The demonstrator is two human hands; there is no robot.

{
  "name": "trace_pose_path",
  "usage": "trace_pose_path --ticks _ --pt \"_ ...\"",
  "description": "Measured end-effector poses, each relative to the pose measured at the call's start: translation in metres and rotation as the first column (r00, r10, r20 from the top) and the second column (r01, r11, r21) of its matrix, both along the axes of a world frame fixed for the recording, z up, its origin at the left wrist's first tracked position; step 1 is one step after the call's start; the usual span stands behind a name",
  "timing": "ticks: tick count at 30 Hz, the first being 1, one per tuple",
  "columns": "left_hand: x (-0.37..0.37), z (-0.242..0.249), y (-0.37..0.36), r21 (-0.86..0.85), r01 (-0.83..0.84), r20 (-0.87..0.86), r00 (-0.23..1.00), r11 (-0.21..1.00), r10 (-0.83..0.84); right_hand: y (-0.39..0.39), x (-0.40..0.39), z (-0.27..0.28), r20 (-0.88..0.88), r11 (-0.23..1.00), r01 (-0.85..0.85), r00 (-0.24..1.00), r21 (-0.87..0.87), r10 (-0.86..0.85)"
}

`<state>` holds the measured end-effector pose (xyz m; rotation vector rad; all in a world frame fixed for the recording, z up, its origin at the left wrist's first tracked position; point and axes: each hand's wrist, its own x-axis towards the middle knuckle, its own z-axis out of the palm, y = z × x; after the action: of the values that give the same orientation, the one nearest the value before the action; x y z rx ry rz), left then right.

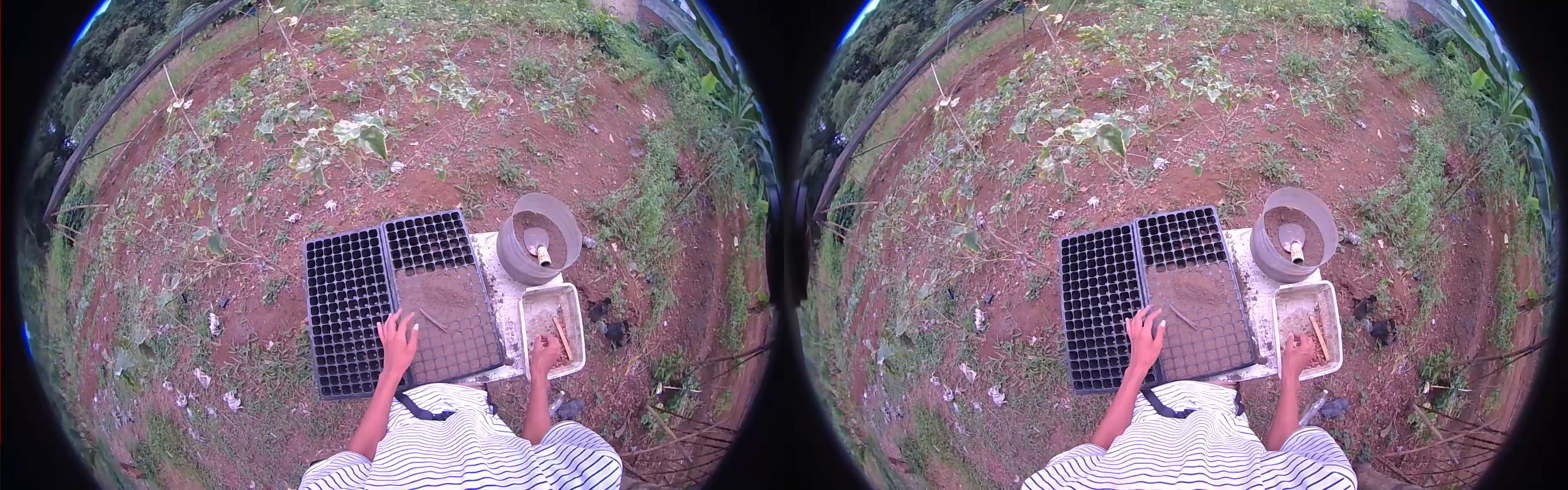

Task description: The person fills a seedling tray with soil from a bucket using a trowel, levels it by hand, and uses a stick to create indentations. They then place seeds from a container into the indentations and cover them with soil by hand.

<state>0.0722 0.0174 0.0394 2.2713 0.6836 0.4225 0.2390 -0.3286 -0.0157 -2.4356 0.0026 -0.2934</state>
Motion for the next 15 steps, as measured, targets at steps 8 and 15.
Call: trace_pose_path --ticks 8,15 --pt "0.023 0.040 -0.025 -0.409 0.312 0.160 0.950 0.857 -0.269 0.143 -0.033 0.084 -0.284 0.713 -0.330 0.752 0.619 0.594" --pt "0.009 0.017 -0.016 -0.370 0.343 0.225 0.935 0.864 -0.274 0.172 -0.061 0.078 -0.407 0.510 -0.070 0.513 0.857 0.755"
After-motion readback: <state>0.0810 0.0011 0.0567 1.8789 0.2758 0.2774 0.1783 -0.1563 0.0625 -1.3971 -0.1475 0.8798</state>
